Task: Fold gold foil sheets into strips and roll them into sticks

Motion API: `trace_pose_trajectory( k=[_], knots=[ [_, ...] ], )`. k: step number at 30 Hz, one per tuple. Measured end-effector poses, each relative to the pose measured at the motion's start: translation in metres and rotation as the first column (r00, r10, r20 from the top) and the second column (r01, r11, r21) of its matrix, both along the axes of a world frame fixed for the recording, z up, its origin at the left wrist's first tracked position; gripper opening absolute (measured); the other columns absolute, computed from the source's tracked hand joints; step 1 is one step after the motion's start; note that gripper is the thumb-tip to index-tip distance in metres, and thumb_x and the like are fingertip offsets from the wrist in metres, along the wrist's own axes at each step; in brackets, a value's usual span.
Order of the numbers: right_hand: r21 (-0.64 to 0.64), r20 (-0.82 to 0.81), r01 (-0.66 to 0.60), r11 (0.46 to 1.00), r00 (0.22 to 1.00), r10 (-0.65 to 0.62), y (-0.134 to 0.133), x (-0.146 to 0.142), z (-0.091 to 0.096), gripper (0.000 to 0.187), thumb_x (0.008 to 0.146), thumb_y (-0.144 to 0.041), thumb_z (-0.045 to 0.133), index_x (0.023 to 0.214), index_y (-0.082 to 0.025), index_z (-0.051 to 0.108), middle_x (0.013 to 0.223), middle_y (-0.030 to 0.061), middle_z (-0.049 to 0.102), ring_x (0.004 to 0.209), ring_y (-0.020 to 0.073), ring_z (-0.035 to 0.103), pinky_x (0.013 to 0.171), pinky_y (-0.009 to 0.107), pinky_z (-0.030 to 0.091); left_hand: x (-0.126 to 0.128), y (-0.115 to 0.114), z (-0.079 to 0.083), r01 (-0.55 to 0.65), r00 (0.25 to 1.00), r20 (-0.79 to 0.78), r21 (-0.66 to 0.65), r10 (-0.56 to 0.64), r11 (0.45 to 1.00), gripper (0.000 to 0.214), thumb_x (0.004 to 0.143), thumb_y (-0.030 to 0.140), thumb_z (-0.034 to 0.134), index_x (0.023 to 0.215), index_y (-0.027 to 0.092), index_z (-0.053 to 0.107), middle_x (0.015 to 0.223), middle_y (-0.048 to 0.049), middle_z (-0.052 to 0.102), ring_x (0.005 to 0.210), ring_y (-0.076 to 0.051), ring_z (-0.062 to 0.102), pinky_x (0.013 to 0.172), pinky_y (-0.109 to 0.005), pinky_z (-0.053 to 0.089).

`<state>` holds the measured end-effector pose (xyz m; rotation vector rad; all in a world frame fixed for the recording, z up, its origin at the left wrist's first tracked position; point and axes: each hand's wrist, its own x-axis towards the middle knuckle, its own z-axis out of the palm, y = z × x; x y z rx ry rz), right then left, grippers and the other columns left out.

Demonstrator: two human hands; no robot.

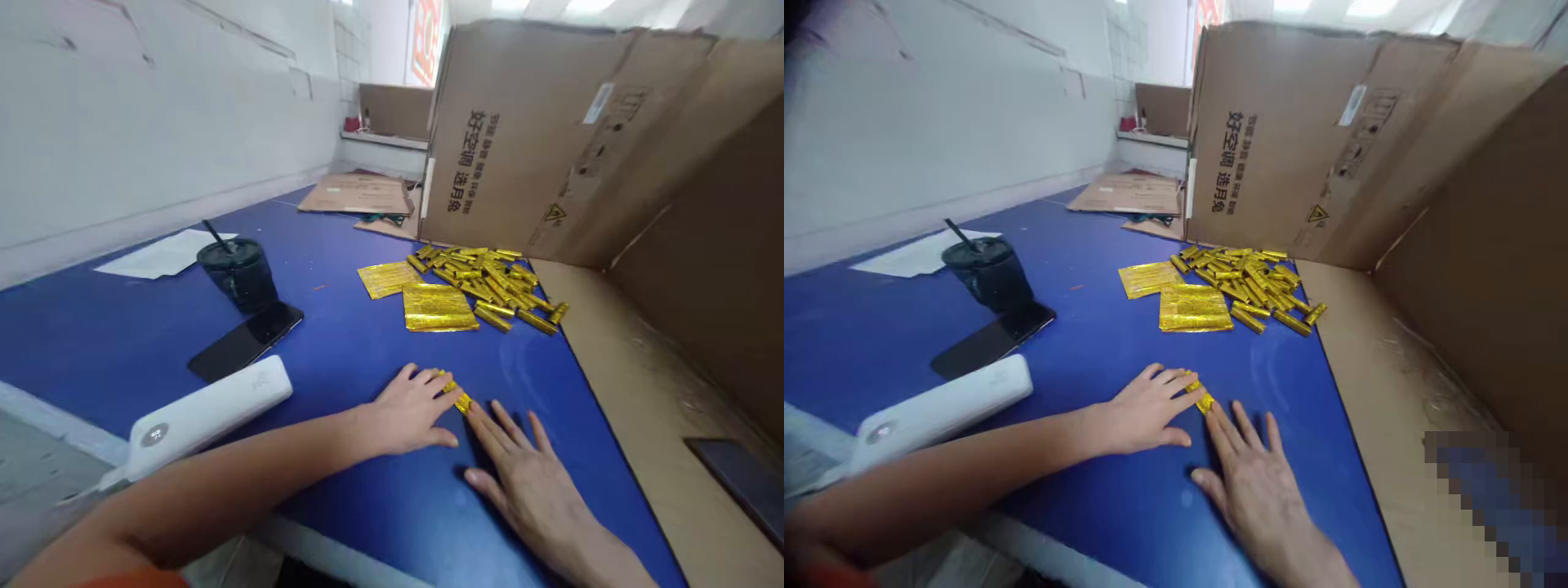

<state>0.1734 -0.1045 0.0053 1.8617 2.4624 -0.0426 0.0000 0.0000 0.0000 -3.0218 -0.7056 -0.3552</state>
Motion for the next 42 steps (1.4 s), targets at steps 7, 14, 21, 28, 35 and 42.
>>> trace_pose_trajectory(
  k=[7, 14, 21, 28, 35, 42],
  knots=[
    [0.083, 0.040, 0.033, 0.996, 0.999, -0.036, 0.030, 0.010, 0.001, 0.053, 0.081, -0.048, 0.037, 0.126, -0.020, 0.037, 0.132, 0.0037, 0.035, 0.122, 0.0296, 0.026, 0.092, 0.061, 0.021, -0.002, -0.013, 0.006, -0.061, 0.998, 0.013, -0.005, 0.061, 0.998, 0.052, 0.073, 0.055, 0.046, 0.109, 0.018, 0.048, 0.102, -0.0074, 0.054, 0.095, -0.025, 0.044, 0.081, -0.039, 0.028],
    [0.139, 0.035, 0.037, 0.990, 0.999, -0.042, 0.043, 0.002, 0.013, 0.030, 0.084, -0.033, 0.040, 0.105, -0.021, 0.058, 0.115, 0.0036, 0.057, 0.112, 0.0290, 0.041, 0.090, 0.059, 0.023, 0.015, 0.004, 0.010, -0.108, 0.994, 0.001, -0.072, 0.108, 0.992, 0.017, 0.081, 0.025, 0.042, 0.077, 0.017, 0.057, 0.082, -0.0057, 0.055, 0.083, -0.022, 0.048, 0.069, -0.034, 0.034],
    [0.200, -0.039, 0.032, 0.979, 0.999, -0.025, 0.053, 0.001, 0.013, 0.021, 0.080, -0.025, 0.047, 0.092, -0.023, 0.063, 0.100, 0.0045, 0.064, 0.101, 0.0264, 0.050, 0.089, 0.051, 0.030, 0.028, 0.020, 0.014, -0.300, 0.952, -0.025, -0.286, 0.306, 0.910, 0.019, 0.072, 0.026, 0.055, 0.086, 0.014, 0.054, 0.081, -0.0085, 0.059, 0.078, -0.023, 0.053, 0.066, -0.033, 0.038],
    [0.199, -0.471, 0.151, 0.968, 0.881, -0.040, 0.055, 0.013, -0.004, 0.021, 0.082, -0.032, 0.043, 0.084, -0.020, 0.060, 0.093, 0.0077, 0.063, 0.085, 0.0208, 0.057, 0.078, 0.036, 0.043, 0.021, 0.024, 0.011, -0.241, 0.960, 0.047, -0.366, 0.277, 0.899, 0.006, 0.074, 0.025, 0.052, 0.074, 0.019, 0.052, 0.076, -0.0013, 0.058, 0.073, -0.017, 0.053, 0.062, -0.026, 0.037],
    [-0.093, -0.841, 0.296, 0.951, 0.487, -0.234, 0.058, 0.018, 0.001, 0.029, 0.078, -0.044, 0.045, 0.080, -0.017, 0.056, 0.065, 0.0014, 0.058, 0.057, 0.0145, 0.053, 0.052, 0.024, 0.042, 0.015, 0.021, 0.020, -0.114, 0.935, 0.258, -0.432, 0.245, 0.894, 0.005, 0.075, 0.020, 0.051, 0.072, 0.018, 0.048, 0.074, 0.0020, 0.054, 0.073, -0.013, 0.047, 0.064, -0.023, 0.035],
    [-0.104, -0.902, 0.269, 0.958, 0.379, -0.205, 0.054, 0.013, 0.002, 0.036, 0.079, -0.043, 0.043, 0.059, -0.016, 0.053, 0.052, -0.0011, 0.049, 0.051, 0.0116, 0.043, 0.048, 0.023, 0.034, 0.018, 0.019, 0.015, 0.041, 0.840, 0.390, -0.739, 0.377, 0.672, 0.007, 0.076, 0.023, 0.047, 0.076, 0.017, 0.050, 0.067, 0.0025, 0.055, 0.063, -0.011, 0.051, 0.057, -0.021, 0.036]
  ],
)
